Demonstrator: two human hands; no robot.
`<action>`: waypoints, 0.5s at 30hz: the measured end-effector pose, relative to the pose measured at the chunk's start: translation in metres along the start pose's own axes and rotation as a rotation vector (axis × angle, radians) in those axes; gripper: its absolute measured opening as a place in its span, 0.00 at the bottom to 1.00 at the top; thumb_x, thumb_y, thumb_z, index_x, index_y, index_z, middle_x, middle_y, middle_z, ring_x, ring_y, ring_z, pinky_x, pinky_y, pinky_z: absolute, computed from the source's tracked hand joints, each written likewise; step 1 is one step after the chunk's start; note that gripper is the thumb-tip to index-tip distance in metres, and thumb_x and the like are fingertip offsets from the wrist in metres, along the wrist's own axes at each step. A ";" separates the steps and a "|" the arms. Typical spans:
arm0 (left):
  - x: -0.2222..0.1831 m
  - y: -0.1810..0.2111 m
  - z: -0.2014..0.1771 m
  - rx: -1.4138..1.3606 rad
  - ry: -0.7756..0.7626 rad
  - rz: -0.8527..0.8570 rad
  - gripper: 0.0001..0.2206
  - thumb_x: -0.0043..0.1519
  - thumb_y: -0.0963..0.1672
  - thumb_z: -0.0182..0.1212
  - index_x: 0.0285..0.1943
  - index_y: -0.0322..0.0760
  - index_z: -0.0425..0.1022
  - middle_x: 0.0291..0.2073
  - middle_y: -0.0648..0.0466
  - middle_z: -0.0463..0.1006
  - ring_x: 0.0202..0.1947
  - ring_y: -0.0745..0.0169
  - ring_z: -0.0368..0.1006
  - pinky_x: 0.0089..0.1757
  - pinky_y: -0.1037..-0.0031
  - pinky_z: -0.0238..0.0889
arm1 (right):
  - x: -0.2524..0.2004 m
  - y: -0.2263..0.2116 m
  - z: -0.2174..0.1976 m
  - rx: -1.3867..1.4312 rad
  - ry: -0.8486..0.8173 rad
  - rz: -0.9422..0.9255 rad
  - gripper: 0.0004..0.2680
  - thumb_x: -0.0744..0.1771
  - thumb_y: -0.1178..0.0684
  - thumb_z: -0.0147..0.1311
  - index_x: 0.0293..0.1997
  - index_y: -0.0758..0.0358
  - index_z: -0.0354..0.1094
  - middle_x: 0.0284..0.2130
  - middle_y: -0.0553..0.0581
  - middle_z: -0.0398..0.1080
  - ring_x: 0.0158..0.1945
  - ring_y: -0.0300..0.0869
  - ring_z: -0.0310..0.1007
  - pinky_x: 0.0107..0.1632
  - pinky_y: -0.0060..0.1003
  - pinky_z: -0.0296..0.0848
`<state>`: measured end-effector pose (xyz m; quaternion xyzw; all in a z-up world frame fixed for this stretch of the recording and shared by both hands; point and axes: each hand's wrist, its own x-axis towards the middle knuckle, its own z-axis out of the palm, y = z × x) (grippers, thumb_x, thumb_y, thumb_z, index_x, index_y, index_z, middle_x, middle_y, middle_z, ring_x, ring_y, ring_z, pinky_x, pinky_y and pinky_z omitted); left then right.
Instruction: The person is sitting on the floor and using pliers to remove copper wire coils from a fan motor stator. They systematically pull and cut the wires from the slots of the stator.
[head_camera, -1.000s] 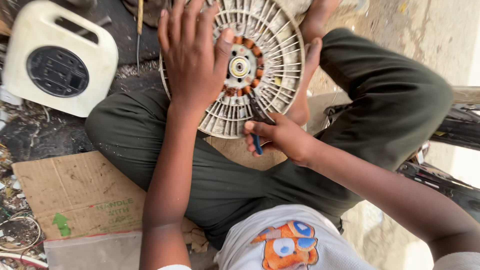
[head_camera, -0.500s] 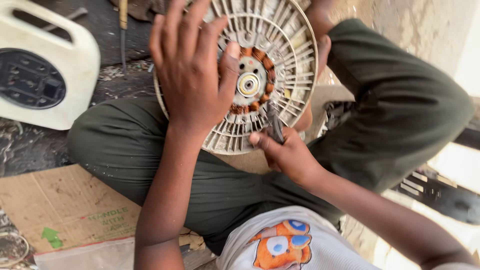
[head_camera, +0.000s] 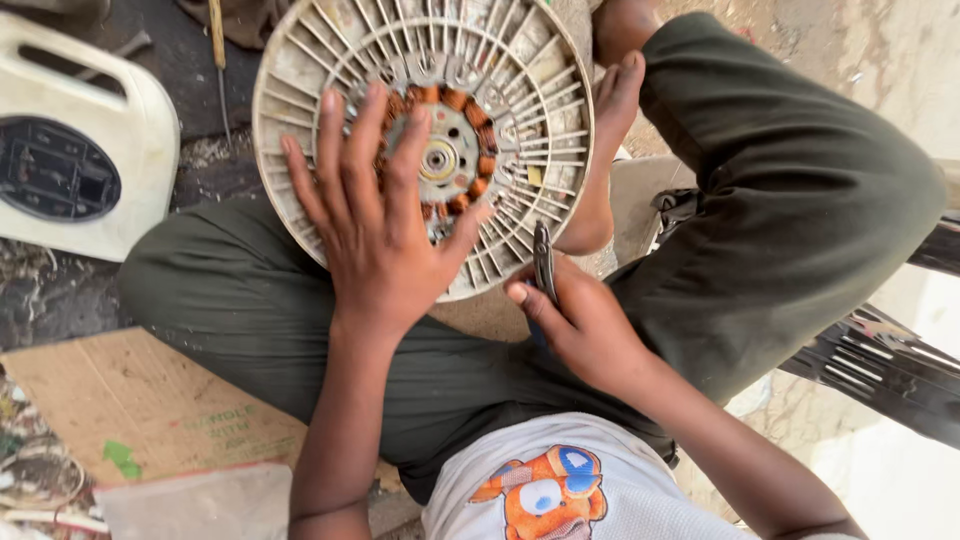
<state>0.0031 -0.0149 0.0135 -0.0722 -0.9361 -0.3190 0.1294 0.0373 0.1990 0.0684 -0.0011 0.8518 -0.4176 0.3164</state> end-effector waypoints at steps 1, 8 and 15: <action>-0.004 -0.002 0.005 0.003 -0.008 -0.002 0.30 0.75 0.60 0.55 0.77 0.43 0.58 0.76 0.45 0.54 0.79 0.40 0.41 0.73 0.35 0.26 | 0.000 0.002 -0.003 0.024 -0.017 0.040 0.09 0.70 0.50 0.52 0.48 0.66 0.68 0.34 0.59 0.70 0.36 0.45 0.72 0.43 0.41 0.73; -0.006 -0.005 0.007 0.000 -0.050 -0.038 0.27 0.75 0.56 0.46 0.81 0.49 0.57 0.80 0.50 0.51 0.81 0.46 0.37 0.74 0.39 0.23 | 0.001 0.002 -0.015 -0.098 -0.030 -0.132 0.10 0.70 0.50 0.52 0.51 0.66 0.69 0.39 0.63 0.71 0.44 0.55 0.74 0.47 0.45 0.71; -0.008 -0.004 0.015 0.048 -0.012 -0.037 0.28 0.77 0.60 0.44 0.79 0.46 0.57 0.79 0.49 0.50 0.80 0.45 0.38 0.74 0.39 0.28 | 0.001 0.007 -0.017 -0.026 -0.047 -0.188 0.11 0.70 0.49 0.50 0.55 0.64 0.68 0.43 0.63 0.72 0.47 0.58 0.75 0.48 0.47 0.71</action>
